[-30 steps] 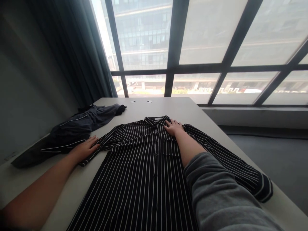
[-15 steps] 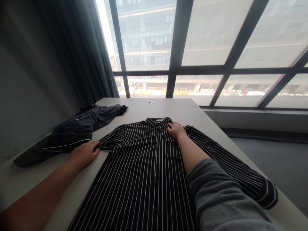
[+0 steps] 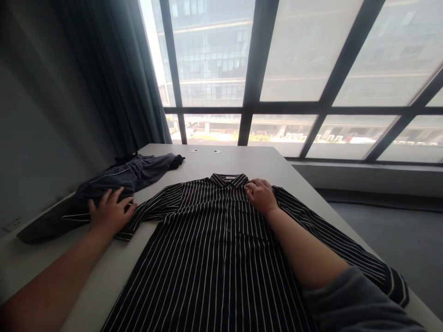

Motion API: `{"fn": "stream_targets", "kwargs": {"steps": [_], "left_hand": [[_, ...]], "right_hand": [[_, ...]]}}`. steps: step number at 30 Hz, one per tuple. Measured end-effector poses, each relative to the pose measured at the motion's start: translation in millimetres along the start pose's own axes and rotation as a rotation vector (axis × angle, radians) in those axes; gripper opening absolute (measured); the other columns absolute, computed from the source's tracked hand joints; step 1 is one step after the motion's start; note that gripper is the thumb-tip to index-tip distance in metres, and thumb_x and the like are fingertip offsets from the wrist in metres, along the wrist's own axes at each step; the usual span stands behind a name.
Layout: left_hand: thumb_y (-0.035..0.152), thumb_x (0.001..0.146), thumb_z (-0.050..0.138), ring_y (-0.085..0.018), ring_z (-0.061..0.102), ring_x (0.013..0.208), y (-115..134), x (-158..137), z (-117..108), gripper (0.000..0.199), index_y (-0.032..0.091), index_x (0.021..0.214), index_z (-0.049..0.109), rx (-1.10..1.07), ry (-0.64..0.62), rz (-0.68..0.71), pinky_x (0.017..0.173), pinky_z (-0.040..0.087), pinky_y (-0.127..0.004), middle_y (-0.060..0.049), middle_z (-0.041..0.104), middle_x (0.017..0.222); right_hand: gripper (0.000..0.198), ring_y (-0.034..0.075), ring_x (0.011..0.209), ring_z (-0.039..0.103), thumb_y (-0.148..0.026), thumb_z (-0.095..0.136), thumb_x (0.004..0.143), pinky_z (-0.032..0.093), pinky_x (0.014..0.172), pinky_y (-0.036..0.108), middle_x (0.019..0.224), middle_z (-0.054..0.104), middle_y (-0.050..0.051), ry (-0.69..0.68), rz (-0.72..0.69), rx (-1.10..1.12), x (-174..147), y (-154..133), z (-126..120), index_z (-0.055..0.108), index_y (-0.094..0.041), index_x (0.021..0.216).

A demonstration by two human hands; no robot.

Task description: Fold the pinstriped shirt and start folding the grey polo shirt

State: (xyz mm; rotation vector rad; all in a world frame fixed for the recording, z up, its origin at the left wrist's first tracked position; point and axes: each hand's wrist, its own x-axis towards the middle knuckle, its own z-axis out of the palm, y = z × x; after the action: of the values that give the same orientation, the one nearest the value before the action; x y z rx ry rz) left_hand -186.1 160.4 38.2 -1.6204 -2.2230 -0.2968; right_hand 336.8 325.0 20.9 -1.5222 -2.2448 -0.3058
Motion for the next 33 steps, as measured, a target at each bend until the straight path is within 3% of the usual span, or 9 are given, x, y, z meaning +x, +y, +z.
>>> {"fn": "stream_targets", "kwargs": {"steps": [2, 5, 8, 11, 15, 21, 26, 29, 33], "left_hand": [[0.069, 0.097, 0.045, -0.054, 0.017, 0.158, -19.0, 6.0, 9.8, 0.064, 0.031, 0.143, 0.067, 0.004, -0.081, -0.134, 0.113, 0.020, -0.087, -0.014, 0.026, 0.175], [0.078, 0.090, 0.051, -0.059, 0.017, 0.156, -43.2, 12.9, 21.7, 0.081, 0.031, 0.155, 0.054, -0.056, -0.158, -0.255, 0.107, 0.034, -0.083, -0.019, 0.014, 0.177], [0.065, 0.095, 0.054, -0.054, 0.038, 0.147, -58.5, 17.4, 25.5, 0.069, 0.031, 0.155, 0.052, -0.039, -0.160, -0.289, 0.101, 0.049, -0.068, -0.020, 0.028, 0.172], [0.046, 0.100, 0.049, -0.041, 0.062, 0.124, -69.6, 23.4, 21.4, 0.053, 0.028, 0.150, 0.055, 0.044, -0.192, -0.293, 0.096, 0.053, -0.051, -0.018, 0.050, 0.156], [0.037, 0.100, 0.046, -0.035, 0.069, 0.105, -81.8, 35.8, 10.3, 0.046, 0.021, 0.140, 0.062, 0.094, -0.226, -0.244, 0.090, 0.053, -0.044, -0.019, 0.059, 0.138], [0.031, 0.106, 0.032, -0.038, 0.061, 0.117, -84.1, 39.6, -0.7, 0.046, 0.016, 0.137, 0.063, 0.095, -0.199, -0.191, 0.096, 0.050, -0.047, -0.021, 0.054, 0.139], [0.036, 0.111, 0.020, -0.042, 0.053, 0.128, -80.7, 28.3, -3.0, 0.059, -0.001, 0.145, 0.052, -0.048, -0.138, -0.149, 0.103, 0.046, -0.053, -0.028, 0.045, 0.142], [0.041, 0.112, 0.025, -0.046, 0.048, 0.133, -77.7, 24.9, -3.2, 0.061, -0.006, 0.141, 0.052, -0.167, -0.102, -0.172, 0.107, 0.042, -0.060, -0.029, 0.042, 0.145], [0.044, 0.107, 0.043, -0.049, 0.042, 0.142, -74.5, 15.3, -4.3, 0.059, 0.002, 0.150, 0.046, -0.230, -0.055, -0.200, 0.110, 0.040, -0.065, -0.029, 0.034, 0.157]], "right_hand": [[0.045, 0.032, 0.137, 0.049, -0.043, 0.040, 0.102, 0.029, 0.125, 0.049, 0.140, 0.064, 0.012, -0.004, -0.026, -0.016, -25.1, 9.7, -15.2, 0.077, -0.024, 0.117], [0.046, 0.036, 0.140, 0.049, -0.051, 0.043, 0.098, 0.031, 0.123, 0.058, 0.142, 0.063, 0.013, -0.016, -0.033, -0.020, -78.3, 35.3, -34.9, 0.077, -0.027, 0.118], [0.047, 0.038, 0.134, 0.056, -0.060, 0.047, 0.093, 0.038, 0.117, 0.062, 0.140, 0.064, 0.013, 0.023, 0.045, 0.027, -147.6, 65.5, -46.8, 0.078, -0.032, 0.116], [0.049, 0.039, 0.132, 0.059, -0.067, 0.050, 0.088, 0.045, 0.112, 0.063, 0.138, 0.066, 0.012, 0.076, 0.109, 0.099, -221.4, 88.9, -51.4, 0.077, -0.038, 0.117], [0.047, 0.037, 0.131, 0.061, -0.070, 0.054, 0.086, 0.050, 0.109, 0.061, 0.138, 0.067, 0.010, 0.094, 0.116, 0.151, -291.5, 100.1, -53.0, 0.075, -0.045, 0.120], [0.052, 0.039, 0.131, 0.063, -0.071, 0.052, 0.088, 0.055, 0.109, 0.060, 0.137, 0.069, 0.012, 0.007, 0.168, 0.144, -297.6, 92.7, -57.3, 0.079, -0.038, 0.119], [0.060, 0.036, 0.135, 0.062, -0.065, 0.045, 0.098, 0.053, 0.115, 0.056, 0.147, 0.064, 0.012, -0.138, 0.186, 0.126, -285.0, 80.7, -70.8, 0.074, -0.026, 0.133], [0.061, 0.035, 0.141, 0.057, -0.062, 0.043, 0.100, 0.051, 0.117, 0.053, 0.157, 0.055, 0.012, -0.144, 0.183, 0.100, -282.4, 78.8, -77.9, 0.068, -0.025, 0.142], [0.065, 0.037, 0.144, 0.054, -0.058, 0.033, 0.103, 0.049, 0.116, 0.058, 0.160, 0.050, 0.015, -0.123, 0.277, 0.002, -278.8, 87.8, -77.4, 0.064, -0.021, 0.147]]}}
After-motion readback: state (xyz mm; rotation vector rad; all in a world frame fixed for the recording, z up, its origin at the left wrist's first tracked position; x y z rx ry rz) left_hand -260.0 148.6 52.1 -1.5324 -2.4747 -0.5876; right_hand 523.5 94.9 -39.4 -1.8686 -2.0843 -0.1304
